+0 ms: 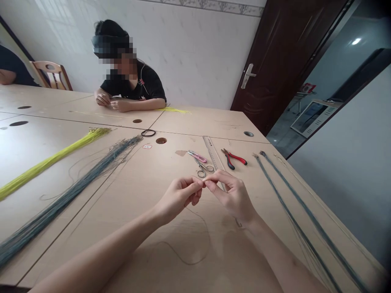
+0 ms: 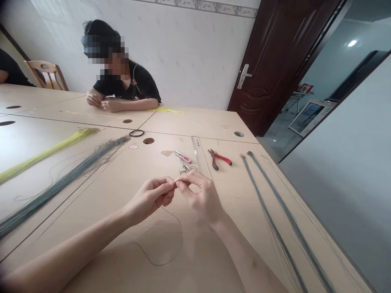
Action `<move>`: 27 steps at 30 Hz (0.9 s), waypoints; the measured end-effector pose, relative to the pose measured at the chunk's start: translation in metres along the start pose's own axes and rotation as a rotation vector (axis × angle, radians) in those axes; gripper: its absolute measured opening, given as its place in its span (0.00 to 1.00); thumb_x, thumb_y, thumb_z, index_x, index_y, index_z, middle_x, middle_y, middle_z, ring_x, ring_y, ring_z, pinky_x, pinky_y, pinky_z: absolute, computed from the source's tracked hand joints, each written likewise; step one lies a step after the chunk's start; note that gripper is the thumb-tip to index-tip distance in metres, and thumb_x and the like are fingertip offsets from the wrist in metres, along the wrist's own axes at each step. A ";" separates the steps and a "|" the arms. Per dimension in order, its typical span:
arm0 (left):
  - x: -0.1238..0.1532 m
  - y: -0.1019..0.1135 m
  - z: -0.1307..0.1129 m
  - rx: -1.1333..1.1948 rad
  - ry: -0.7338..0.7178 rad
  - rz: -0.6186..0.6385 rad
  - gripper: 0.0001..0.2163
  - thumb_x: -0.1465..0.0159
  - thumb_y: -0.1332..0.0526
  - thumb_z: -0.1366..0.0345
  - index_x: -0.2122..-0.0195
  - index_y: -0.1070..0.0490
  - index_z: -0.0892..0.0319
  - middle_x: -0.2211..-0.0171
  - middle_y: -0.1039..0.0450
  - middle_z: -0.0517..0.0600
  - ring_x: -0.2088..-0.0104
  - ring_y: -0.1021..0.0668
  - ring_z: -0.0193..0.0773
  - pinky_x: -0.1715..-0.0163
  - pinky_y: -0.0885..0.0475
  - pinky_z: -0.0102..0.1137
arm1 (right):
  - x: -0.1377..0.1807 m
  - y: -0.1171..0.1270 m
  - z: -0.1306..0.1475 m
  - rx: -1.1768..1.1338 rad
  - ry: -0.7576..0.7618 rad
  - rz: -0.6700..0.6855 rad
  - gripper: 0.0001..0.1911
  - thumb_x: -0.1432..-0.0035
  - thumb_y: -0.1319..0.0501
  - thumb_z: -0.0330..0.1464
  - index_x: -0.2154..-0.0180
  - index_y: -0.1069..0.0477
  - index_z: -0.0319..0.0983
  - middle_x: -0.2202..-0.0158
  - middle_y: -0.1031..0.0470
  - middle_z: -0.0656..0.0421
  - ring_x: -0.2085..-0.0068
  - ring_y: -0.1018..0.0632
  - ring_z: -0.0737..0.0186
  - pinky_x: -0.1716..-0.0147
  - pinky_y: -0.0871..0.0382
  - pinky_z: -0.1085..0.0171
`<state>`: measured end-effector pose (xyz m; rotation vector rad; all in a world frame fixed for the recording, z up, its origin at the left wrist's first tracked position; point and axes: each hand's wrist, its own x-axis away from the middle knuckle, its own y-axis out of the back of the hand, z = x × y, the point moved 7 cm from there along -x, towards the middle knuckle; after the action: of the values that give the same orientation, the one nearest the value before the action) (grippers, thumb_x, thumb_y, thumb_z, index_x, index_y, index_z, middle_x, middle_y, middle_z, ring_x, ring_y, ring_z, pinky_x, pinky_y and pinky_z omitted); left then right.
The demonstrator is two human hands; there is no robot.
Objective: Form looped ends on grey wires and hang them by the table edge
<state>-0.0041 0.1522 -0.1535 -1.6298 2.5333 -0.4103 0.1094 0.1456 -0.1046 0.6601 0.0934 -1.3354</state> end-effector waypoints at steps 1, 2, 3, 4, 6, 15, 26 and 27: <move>0.000 0.001 0.000 -0.024 -0.008 -0.004 0.12 0.41 0.40 0.60 0.76 0.35 0.63 0.81 0.40 0.44 0.81 0.38 0.27 0.79 0.47 0.26 | 0.000 0.000 0.001 0.004 0.005 -0.001 0.08 0.43 0.43 0.31 0.69 0.25 0.42 0.73 0.31 0.60 0.68 0.30 0.64 0.64 0.34 0.64; 0.000 0.001 -0.001 -0.048 -0.018 -0.008 0.12 0.41 0.40 0.60 0.76 0.35 0.63 0.81 0.40 0.44 0.80 0.37 0.27 0.79 0.47 0.26 | 0.001 0.000 0.001 0.006 0.008 -0.003 0.07 0.43 0.42 0.31 0.69 0.25 0.42 0.73 0.32 0.60 0.68 0.30 0.64 0.64 0.34 0.64; 0.000 0.002 -0.001 -0.073 -0.030 -0.015 0.12 0.41 0.40 0.60 0.75 0.35 0.63 0.81 0.40 0.43 0.80 0.37 0.27 0.79 0.46 0.26 | 0.001 0.000 0.001 0.008 0.008 -0.007 0.07 0.44 0.42 0.31 0.69 0.25 0.42 0.74 0.32 0.61 0.68 0.30 0.64 0.63 0.34 0.64; 0.000 0.002 -0.002 -0.099 -0.045 -0.023 0.12 0.40 0.41 0.60 0.75 0.35 0.63 0.81 0.39 0.43 0.80 0.37 0.27 0.78 0.45 0.26 | 0.001 -0.001 0.000 0.009 0.005 -0.013 0.07 0.44 0.42 0.31 0.69 0.24 0.42 0.74 0.32 0.61 0.68 0.30 0.64 0.63 0.34 0.64; 0.001 0.003 -0.004 -0.157 -0.078 -0.049 0.12 0.40 0.42 0.60 0.75 0.35 0.62 0.82 0.38 0.43 0.80 0.36 0.27 0.78 0.44 0.25 | 0.002 -0.001 -0.001 0.009 -0.010 -0.024 0.08 0.44 0.42 0.31 0.68 0.24 0.42 0.73 0.31 0.61 0.68 0.29 0.64 0.64 0.34 0.64; 0.009 0.004 -0.017 -0.380 -0.210 -0.195 0.09 0.41 0.42 0.63 0.75 0.35 0.61 0.82 0.39 0.42 0.80 0.38 0.28 0.80 0.44 0.25 | 0.003 -0.004 -0.013 -0.058 -0.146 -0.001 0.10 0.41 0.47 0.33 0.69 0.28 0.39 0.74 0.30 0.60 0.68 0.28 0.64 0.67 0.35 0.65; 0.010 0.000 -0.019 -0.434 -0.267 -0.173 0.08 0.42 0.43 0.64 0.77 0.35 0.61 0.81 0.39 0.42 0.79 0.38 0.28 0.80 0.42 0.24 | 0.004 -0.005 -0.009 -0.049 -0.121 0.002 0.07 0.43 0.45 0.31 0.72 0.32 0.39 0.74 0.31 0.61 0.68 0.29 0.64 0.68 0.36 0.65; 0.011 0.000 -0.019 -0.436 -0.271 -0.173 0.08 0.42 0.43 0.64 0.77 0.35 0.61 0.81 0.39 0.42 0.79 0.37 0.28 0.80 0.42 0.24 | 0.004 -0.005 -0.009 -0.048 -0.119 -0.002 0.07 0.42 0.44 0.31 0.72 0.32 0.39 0.74 0.30 0.61 0.68 0.29 0.64 0.67 0.36 0.65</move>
<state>-0.0131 0.1459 -0.1347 -1.8949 2.3949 0.3583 0.1088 0.1464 -0.1154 0.5391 0.0294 -1.3670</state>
